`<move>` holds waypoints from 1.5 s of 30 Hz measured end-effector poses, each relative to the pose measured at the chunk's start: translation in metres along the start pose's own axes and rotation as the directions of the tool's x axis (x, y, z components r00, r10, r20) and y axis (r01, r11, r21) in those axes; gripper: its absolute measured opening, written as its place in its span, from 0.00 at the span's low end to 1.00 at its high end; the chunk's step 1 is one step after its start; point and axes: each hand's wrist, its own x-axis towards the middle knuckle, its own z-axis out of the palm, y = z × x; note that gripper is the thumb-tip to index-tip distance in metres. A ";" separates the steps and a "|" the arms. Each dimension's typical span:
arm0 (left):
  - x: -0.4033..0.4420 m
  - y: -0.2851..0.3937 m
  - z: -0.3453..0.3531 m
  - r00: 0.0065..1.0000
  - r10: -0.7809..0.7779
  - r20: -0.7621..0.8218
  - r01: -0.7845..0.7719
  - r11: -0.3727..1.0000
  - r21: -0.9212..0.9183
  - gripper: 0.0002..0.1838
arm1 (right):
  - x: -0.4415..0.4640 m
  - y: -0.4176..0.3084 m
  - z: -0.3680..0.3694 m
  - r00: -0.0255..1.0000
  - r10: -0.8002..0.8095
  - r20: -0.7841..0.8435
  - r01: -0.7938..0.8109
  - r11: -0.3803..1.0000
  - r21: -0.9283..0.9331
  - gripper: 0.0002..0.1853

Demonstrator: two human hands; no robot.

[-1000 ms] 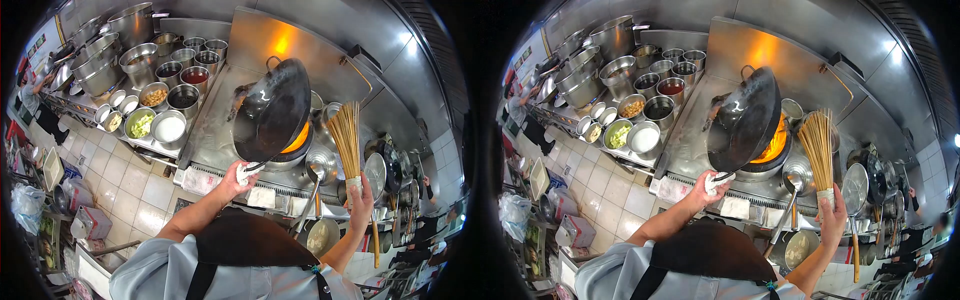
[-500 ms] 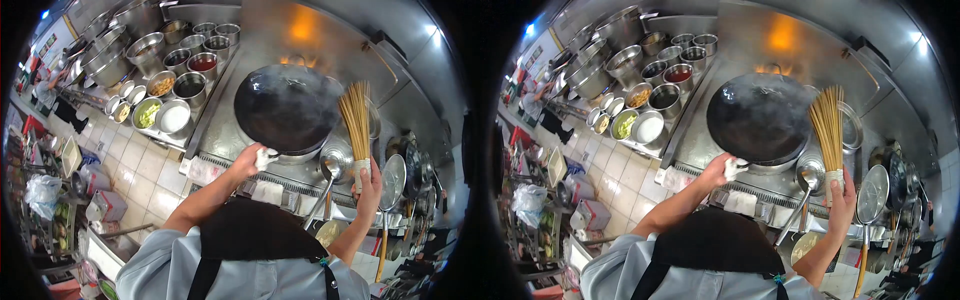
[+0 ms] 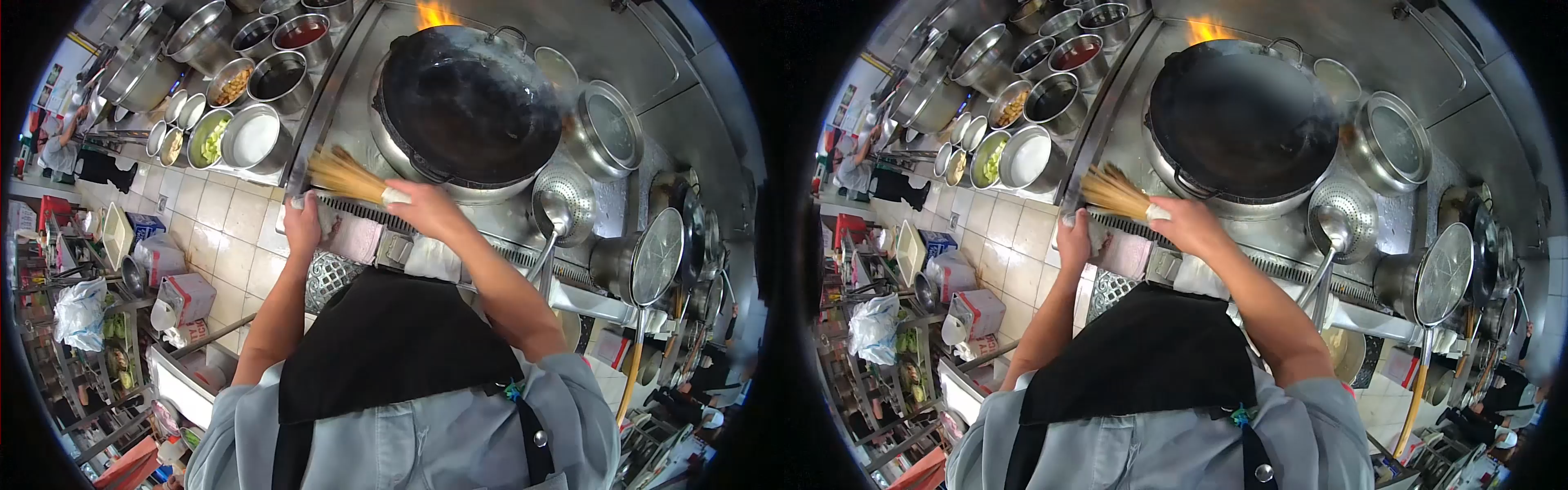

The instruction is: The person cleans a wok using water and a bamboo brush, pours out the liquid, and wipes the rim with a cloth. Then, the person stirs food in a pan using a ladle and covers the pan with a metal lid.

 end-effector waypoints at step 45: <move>-0.040 -0.063 -0.156 0.541 -0.030 0.840 0.823 0.224 -0.522 0.26 | -0.282 0.090 0.106 0.217 0.704 -0.676 -0.820 0.507 0.265 0.23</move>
